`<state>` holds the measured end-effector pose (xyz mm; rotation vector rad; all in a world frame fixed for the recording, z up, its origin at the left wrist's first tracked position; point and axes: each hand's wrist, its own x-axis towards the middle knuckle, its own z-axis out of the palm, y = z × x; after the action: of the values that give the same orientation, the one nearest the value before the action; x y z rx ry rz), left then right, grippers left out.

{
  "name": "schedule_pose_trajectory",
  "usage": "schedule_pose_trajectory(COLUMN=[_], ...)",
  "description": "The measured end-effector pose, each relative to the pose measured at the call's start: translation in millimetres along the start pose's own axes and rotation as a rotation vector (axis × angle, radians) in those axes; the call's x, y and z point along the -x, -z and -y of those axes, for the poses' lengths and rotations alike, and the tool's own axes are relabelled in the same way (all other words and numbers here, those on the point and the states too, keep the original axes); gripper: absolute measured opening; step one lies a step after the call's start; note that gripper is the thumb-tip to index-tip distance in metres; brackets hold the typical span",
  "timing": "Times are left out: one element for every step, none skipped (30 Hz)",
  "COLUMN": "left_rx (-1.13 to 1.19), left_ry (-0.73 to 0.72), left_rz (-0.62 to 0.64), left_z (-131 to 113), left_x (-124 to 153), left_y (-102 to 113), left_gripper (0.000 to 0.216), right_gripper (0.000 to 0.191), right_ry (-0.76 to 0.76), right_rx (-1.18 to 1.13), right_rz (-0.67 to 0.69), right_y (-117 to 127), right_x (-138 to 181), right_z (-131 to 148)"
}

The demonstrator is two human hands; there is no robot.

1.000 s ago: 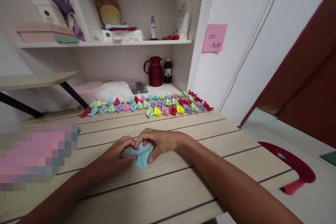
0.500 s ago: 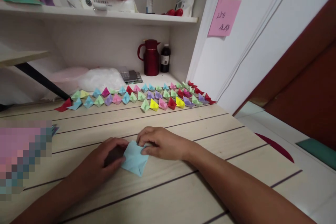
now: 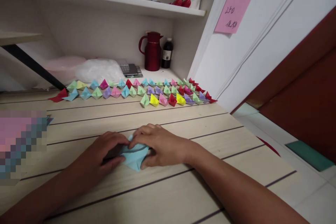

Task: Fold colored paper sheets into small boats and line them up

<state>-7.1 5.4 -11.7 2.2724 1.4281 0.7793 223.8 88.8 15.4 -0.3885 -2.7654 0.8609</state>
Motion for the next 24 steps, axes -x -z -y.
schedule_pose_trajectory(left_rx=[0.000, 0.001, 0.002, 0.003, 0.004, 0.005, 0.005, 0.005, 0.005, 0.004, 0.005, 0.004, 0.000, -0.007, -0.019, -0.036, -0.056, -0.080, -0.104, -0.130, -0.156, -0.183, -0.209, -0.235], left_ry=[0.000, 0.003, 0.006, 0.010, 0.014, 0.017, 0.016, 0.011, 0.004, -0.002, -0.013, -0.020, -0.026, -0.030, -0.034, -0.036, -0.036, -0.035, -0.034, -0.030, -0.025, -0.019, -0.011, -0.002], left_rz=[0.000, 0.003, 0.009, 0.013, 0.017, 0.021, 0.022, 0.021, 0.021, 0.023, 0.027, 0.033, 0.040, 0.047, 0.054, 0.059, 0.062, 0.061, 0.055, 0.045, 0.033, 0.017, -0.003, -0.022], left_z=[-0.4, -0.7, -0.9, -1.0, -0.9, -0.7, -0.4, 0.0, 0.4, 0.6, 0.8, 0.7, 0.5, 0.2, -0.2, -0.7, -1.3, -2.0, -2.9, -4.0, -5.2, -6.8, -8.5, -10.4], left_x=[0.1, 0.4, 0.7, 0.9, 1.1, 1.2, 1.1, 1.0, 0.7, 0.5, 0.3, 0.1, 0.1, 0.1, 0.2, 0.2, 0.1, -0.2, -0.9, -1.9, -3.2, -4.9, -6.8, -8.8], left_y=[0.2, 0.4, 0.5, 0.5, 0.5, 0.4, 0.3, 0.2, 0.2, 0.1, 0.2, 0.2, 0.2, 0.1, -0.1, -0.4, -1.0, -1.9, -3.0, -4.5, -6.1, -7.9, -9.8, -11.6], left_gripper=[0.027, 0.027, 0.027, 0.027, 0.027, 0.027, 0.026, 0.025, 0.025, 0.024, 0.024, 0.023, 0.022, 0.020, 0.019, 0.018, 0.017, 0.017, 0.018, 0.020, 0.022, 0.024, 0.026, 0.026], right_gripper=[0.042, 0.038, 0.034, 0.033, 0.032, 0.032, 0.030, 0.026, 0.021, 0.014, 0.010, 0.011, 0.013, 0.014, 0.016, 0.016, 0.016, 0.015, 0.013, 0.012, 0.011, 0.010, 0.010, 0.011], right_ry=[0.003, 0.007, 0.010, 0.010, 0.007, 0.001, -0.006, -0.014, -0.025, -0.037, -0.050, -0.062, -0.073, -0.080, -0.084, -0.088, -0.093, -0.101, -0.110, -0.119, -0.130, -0.141, -0.153, -0.163], right_rx=[-0.007, -0.025, -0.049, -0.072, -0.091, -0.104, -0.113, -0.119, -0.125, -0.132, -0.143, -0.157, -0.174, -0.193, -0.209, -0.219, -0.221, -0.215, -0.204, -0.190, -0.178, -0.170, -0.164, -0.161], right_rz=[-0.015, -0.023, -0.028, -0.031, -0.034, -0.037, -0.045, -0.057, -0.072, -0.090, -0.107, -0.119, -0.125, -0.126, -0.123, -0.123, -0.126, -0.136, -0.151, -0.168, -0.186, -0.201, -0.213, -0.222], right_y=[-0.6, -0.9, -0.7, -0.4, 0.0, 0.2, 0.2, -0.2, -0.8, -1.5, -2.1, -2.7, -3.1, -3.4, -3.7, -4.2, -4.9, -6.1, -7.7, -9.6, -11.7, -13.8, -15.6, -16.7], right_x=[-0.7, -1.4, -1.9, -2.4, -2.7, -3.0, -3.3, -3.7, -4.2, -4.6, -5.1, -5.4, -5.6, -5.7, -5.7, -5.7, -5.9, -6.4, -7.1, -8.2, -9.6, -11.1, -12.6, -13.9], right_z=[-0.1, -0.2, -0.2, -0.2, -0.1, -0.1, 0.1, 0.2, 0.3, 0.4, 0.4, 0.3, 0.0, -0.4, -1.0, -1.6, -2.2, -2.7, -3.1, -3.4, -3.4, -3.2, -2.8, -2.3])
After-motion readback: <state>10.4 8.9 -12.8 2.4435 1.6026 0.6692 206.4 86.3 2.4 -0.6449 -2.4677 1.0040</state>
